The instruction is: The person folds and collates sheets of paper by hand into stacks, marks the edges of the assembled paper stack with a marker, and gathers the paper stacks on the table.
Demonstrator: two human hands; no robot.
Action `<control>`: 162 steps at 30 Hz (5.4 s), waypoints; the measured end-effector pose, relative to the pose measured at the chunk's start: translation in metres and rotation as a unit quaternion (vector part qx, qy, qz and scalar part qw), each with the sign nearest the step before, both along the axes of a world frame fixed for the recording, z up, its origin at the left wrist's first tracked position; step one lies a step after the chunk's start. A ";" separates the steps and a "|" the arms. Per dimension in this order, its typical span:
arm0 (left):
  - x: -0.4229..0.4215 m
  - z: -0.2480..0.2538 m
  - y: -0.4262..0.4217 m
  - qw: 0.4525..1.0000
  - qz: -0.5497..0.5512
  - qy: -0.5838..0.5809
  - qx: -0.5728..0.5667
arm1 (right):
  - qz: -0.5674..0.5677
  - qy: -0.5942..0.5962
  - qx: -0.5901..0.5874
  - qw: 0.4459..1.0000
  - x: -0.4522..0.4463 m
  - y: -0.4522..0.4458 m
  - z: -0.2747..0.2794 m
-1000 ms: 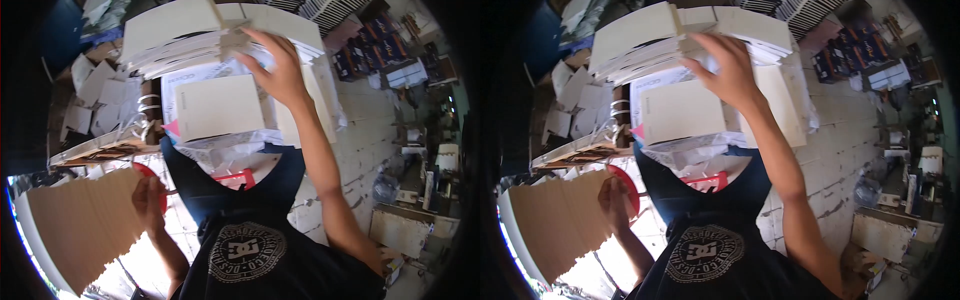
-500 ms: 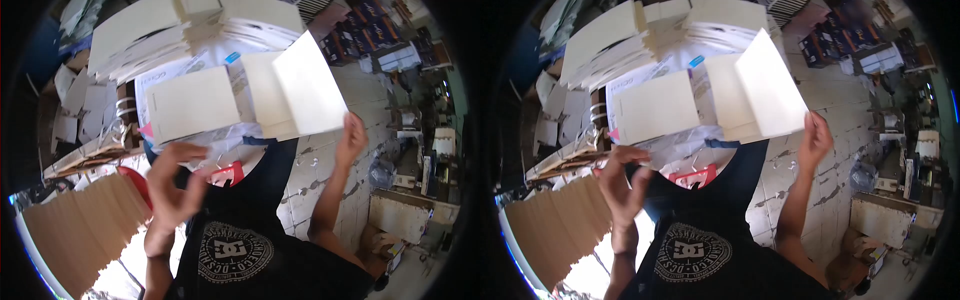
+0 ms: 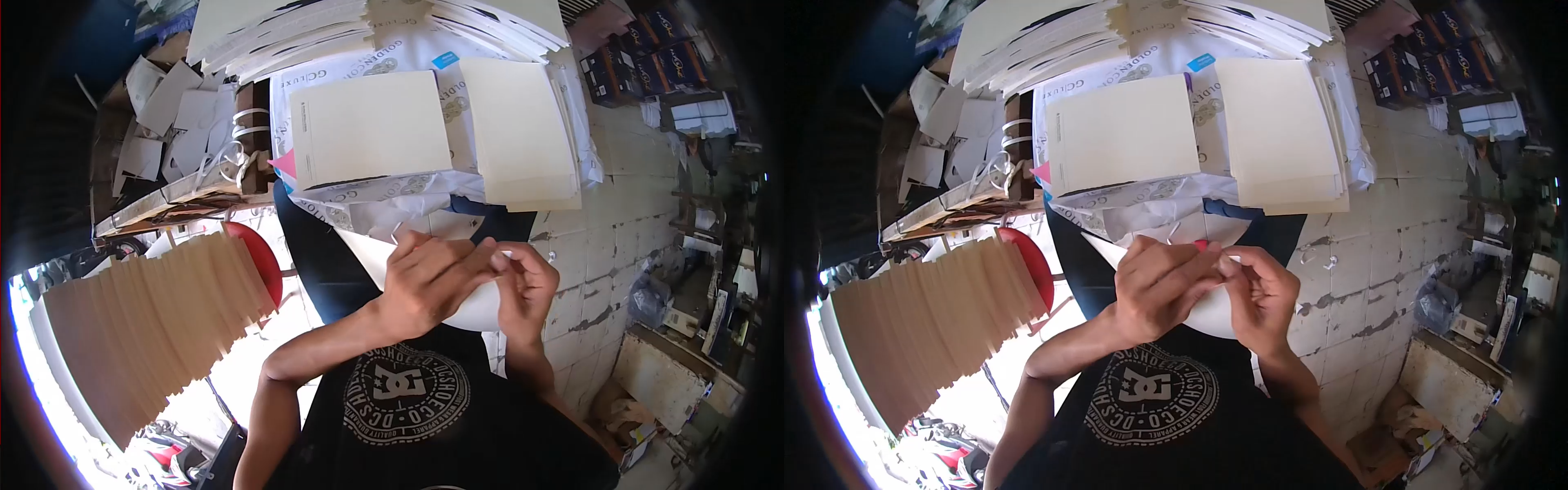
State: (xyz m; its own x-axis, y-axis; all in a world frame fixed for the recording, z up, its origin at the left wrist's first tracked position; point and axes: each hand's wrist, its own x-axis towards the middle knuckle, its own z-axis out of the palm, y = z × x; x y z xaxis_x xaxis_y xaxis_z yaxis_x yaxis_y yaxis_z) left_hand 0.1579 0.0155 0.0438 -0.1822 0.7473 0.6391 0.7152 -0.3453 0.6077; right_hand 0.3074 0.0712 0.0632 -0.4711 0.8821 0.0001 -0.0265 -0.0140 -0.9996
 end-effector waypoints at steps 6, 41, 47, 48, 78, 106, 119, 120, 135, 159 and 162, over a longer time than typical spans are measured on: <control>-0.012 0.002 -0.001 0.998 0.012 -0.069 -0.004 | 0.069 -0.027 0.031 0.997 -0.011 0.002 0.012; -0.154 0.015 -0.019 0.818 -0.028 -0.572 -0.043 | -0.058 0.071 0.197 0.976 -0.049 0.074 0.021; -0.165 -0.018 -0.013 0.910 0.206 -0.330 -0.139 | 0.075 -0.134 0.174 0.973 -0.079 0.126 -0.049; -0.165 -0.025 -0.011 0.910 0.227 -0.318 -0.140 | 0.100 -0.211 0.208 0.950 -0.078 0.130 -0.053; -0.179 -0.069 0.008 0.887 0.329 -0.175 -0.274 | 0.134 -0.275 0.301 0.903 -0.075 0.146 -0.105; -0.187 -0.074 -0.003 0.879 0.307 -0.233 -0.282 | 0.173 -0.257 0.426 0.850 -0.068 0.128 -0.097; -0.165 -0.076 -0.053 0.959 0.213 -0.087 -0.166 | 0.177 -0.254 0.434 0.846 -0.072 0.128 -0.094; -0.165 -0.077 -0.053 0.962 0.208 -0.085 -0.153 | 0.177 -0.251 0.430 0.849 -0.072 0.127 -0.094; -0.174 -0.086 -0.049 0.963 0.183 -0.137 -0.144 | 0.189 -0.263 0.428 0.844 -0.071 0.129 -0.095; -0.160 -0.087 -0.046 0.848 0.223 -0.421 -0.230 | 0.199 -0.254 0.475 0.819 -0.158 0.011 -0.098; -0.157 -0.074 -0.046 0.837 0.239 -0.423 -0.252 | 0.146 -0.284 0.484 0.814 -0.113 0.041 -0.107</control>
State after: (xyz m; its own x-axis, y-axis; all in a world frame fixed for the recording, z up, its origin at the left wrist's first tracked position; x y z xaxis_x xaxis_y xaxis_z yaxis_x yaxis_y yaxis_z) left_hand 0.0009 -0.0302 -0.0303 -0.7653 0.5954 -0.2445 -0.0611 0.3109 0.9485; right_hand 0.1945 0.1119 -0.0436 -0.8271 0.4485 0.3388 0.3078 0.8657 -0.3949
